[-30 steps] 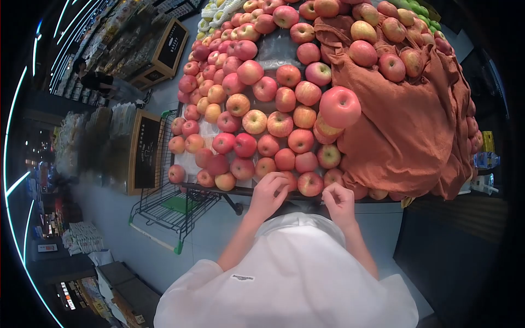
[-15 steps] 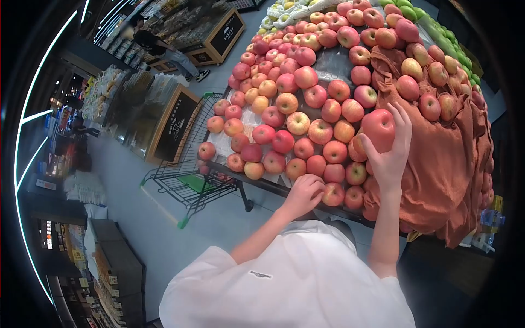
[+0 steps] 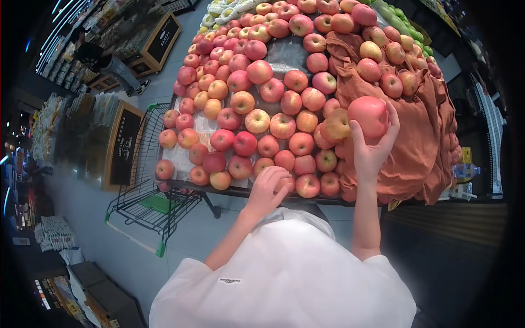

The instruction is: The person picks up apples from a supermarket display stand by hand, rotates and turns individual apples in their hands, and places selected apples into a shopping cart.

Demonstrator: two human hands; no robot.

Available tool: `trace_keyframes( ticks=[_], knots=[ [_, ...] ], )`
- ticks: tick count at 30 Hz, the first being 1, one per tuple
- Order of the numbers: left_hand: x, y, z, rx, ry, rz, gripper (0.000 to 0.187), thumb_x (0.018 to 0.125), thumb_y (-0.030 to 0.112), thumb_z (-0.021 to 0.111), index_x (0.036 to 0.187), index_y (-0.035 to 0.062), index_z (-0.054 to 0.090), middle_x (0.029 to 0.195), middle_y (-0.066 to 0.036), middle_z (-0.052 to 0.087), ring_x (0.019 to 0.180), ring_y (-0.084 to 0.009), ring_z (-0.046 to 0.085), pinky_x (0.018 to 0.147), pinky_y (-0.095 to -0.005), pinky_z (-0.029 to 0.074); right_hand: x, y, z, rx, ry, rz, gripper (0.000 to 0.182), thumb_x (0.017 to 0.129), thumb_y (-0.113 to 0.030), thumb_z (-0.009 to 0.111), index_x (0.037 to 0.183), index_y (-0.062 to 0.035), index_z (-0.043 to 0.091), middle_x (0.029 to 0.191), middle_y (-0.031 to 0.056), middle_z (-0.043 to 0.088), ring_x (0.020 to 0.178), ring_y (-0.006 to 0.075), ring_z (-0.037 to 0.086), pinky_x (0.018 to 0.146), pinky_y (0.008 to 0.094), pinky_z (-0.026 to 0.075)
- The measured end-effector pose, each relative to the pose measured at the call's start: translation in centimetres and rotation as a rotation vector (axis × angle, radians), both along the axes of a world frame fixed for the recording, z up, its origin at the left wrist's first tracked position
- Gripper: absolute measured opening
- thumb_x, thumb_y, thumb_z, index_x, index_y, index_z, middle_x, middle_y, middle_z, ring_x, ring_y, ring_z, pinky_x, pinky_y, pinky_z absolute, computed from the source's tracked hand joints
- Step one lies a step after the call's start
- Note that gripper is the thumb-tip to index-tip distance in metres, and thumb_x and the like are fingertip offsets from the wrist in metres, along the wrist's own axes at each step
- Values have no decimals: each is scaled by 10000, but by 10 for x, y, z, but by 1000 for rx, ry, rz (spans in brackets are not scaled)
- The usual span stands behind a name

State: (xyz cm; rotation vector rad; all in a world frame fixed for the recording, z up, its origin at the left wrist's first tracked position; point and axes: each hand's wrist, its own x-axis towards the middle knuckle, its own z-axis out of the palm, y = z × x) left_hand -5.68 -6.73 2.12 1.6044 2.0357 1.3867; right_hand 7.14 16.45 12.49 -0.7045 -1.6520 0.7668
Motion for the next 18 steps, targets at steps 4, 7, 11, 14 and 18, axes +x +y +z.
trace_keyframes(
  ticks=[4,7,11,14,18],
  knots=[
    [-19,-8,8,-102,-287,-158,136,1014,89,667,1124,13,689,1125,-111,708,1042,-196,697,903,-315,542,31,-40,-3,-370,373,65,798,867,-251,810,1542,-58,432,1473,147,506,1330,254,561,1116,408,502],
    [-24,-8,4,-154,-851,-338,208,1087,161,603,1224,14,654,1181,-94,695,1126,-191,685,979,-324,547,32,-86,-22,-611,348,243,774,847,-284,774,1515,-55,457,1412,140,540,1278,249,589,1091,394,519],
    [-38,-9,13,-144,-1853,-419,562,1090,429,606,1521,114,429,1439,-89,582,1301,-239,640,1085,-393,551,-12,-138,-72,-361,-188,407,791,809,-149,863,1495,-37,486,1431,141,566,1326,291,589,1088,407,516],
    [-59,-21,-16,-233,-1794,-276,627,1037,430,687,1532,142,432,1468,-88,571,1326,-249,628,1036,-417,593,-50,-156,-64,-58,-496,470,760,751,-159,915,1422,-29,582,1438,176,599,1313,358,606,1101,426,504],
    [-103,-49,-19,-231,-1886,-216,673,989,405,732,1507,67,465,1426,-146,624,1261,-319,686,922,-420,665,-49,-148,-60,-77,-340,310,632,774,-104,870,1352,-19,626,1321,169,675,1239,350,651,1081,425,510]
  ],
)
